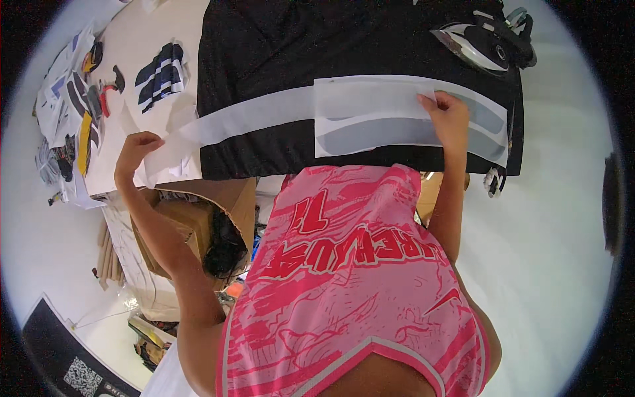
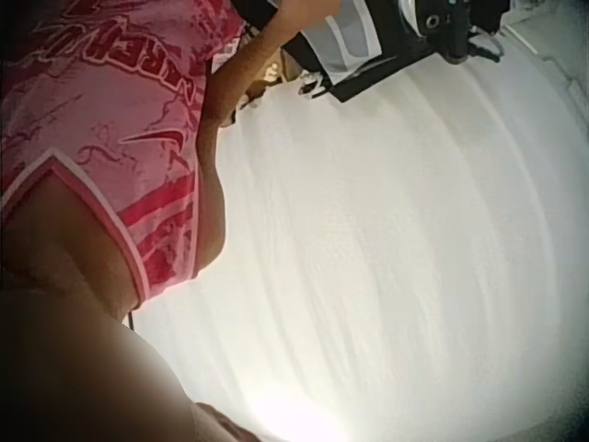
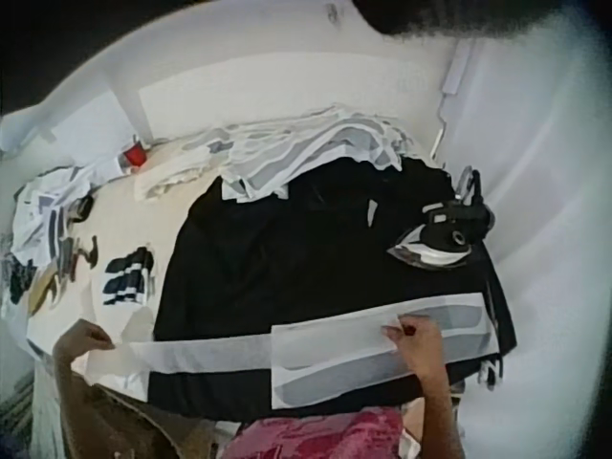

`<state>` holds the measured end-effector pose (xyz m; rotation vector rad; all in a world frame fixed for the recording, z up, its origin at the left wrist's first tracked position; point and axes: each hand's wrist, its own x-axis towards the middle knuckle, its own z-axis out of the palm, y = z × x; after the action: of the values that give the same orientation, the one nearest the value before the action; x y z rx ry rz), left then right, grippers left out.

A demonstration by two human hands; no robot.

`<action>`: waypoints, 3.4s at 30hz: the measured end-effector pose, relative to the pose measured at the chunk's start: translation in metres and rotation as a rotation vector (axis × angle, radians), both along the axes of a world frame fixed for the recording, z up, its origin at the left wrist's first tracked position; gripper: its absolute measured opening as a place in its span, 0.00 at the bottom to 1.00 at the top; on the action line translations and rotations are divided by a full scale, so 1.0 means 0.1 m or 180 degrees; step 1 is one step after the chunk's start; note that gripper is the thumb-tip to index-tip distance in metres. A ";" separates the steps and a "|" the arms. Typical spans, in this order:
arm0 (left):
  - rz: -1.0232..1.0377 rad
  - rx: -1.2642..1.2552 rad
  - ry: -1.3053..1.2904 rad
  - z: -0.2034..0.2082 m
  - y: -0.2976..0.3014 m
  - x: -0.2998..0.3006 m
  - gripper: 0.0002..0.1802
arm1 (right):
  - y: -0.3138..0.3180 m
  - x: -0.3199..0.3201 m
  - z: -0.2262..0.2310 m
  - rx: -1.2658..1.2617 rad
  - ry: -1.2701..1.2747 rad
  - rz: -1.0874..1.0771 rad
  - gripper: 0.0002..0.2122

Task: Preparing and ironing fabric pieces for printing.

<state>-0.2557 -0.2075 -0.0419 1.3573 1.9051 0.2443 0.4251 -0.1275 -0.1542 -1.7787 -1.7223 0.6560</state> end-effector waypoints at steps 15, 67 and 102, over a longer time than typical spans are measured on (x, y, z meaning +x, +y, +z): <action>-0.0192 0.0584 0.1308 -0.39 0.08 0.20 0.13 | -0.02 0.00 -0.10 0.0082 -0.0023 -0.0358 0.14; -0.0672 0.2887 0.0601 -1.02 0.60 3.02 0.10 | 0.10 0.52 -0.17 0.0863 -0.0096 -0.1463 0.11; -0.1185 0.1979 -0.0911 -1.10 0.37 2.81 0.33 | -1.89 1.56 -0.23 -0.0259 0.1082 -0.2229 0.12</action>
<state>0.0256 -0.1704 -0.1515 1.9269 1.3489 0.8422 0.5809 -0.3160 -0.1772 -2.0117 -0.7776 0.6616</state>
